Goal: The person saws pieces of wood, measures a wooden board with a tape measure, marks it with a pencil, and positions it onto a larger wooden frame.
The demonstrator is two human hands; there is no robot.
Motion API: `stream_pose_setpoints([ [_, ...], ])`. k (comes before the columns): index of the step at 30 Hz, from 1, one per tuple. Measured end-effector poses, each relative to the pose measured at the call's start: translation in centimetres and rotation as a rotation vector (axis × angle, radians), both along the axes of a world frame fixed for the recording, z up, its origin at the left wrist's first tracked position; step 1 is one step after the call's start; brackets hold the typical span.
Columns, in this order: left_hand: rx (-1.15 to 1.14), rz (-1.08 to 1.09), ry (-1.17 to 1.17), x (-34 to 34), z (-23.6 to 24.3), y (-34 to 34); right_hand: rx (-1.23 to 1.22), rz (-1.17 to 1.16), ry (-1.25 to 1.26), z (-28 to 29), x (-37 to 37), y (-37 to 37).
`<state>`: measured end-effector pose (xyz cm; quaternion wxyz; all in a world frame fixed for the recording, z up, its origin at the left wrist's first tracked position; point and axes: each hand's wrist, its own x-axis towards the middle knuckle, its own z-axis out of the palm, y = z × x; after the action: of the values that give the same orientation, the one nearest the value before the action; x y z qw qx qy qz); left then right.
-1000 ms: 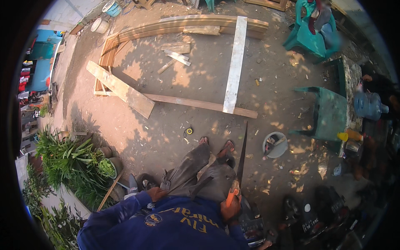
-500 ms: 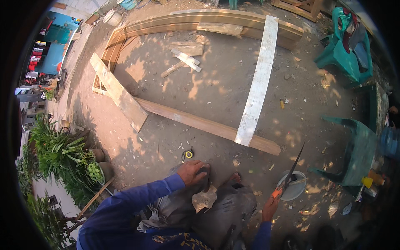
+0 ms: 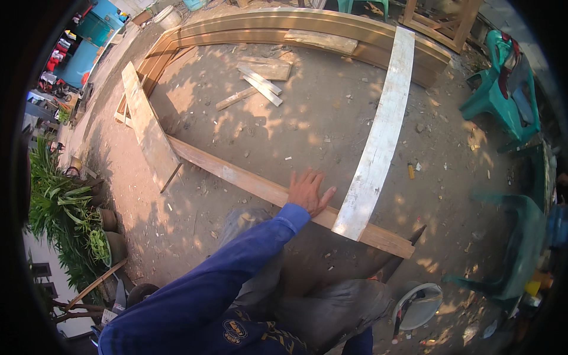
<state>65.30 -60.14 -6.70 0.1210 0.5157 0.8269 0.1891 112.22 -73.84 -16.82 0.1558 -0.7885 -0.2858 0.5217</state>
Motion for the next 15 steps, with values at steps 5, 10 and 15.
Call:
stream_pose_setpoints([
  [5, 0.072, -0.02, -0.052, -0.1, 0.4, -0.7, 0.061, -0.082, 0.032, -0.9, 0.5, 0.6],
  [10, 0.191, 0.028, -0.108, 0.0, 0.0, -1.0, 0.34, -0.12, -0.098, 5.0, 1.3, 5.4],
  [15, 0.507, 0.03, -0.16, -0.9, -0.6, -1.9, 0.884, 0.18, -0.475, 16.0, -5.1, 14.2],
])
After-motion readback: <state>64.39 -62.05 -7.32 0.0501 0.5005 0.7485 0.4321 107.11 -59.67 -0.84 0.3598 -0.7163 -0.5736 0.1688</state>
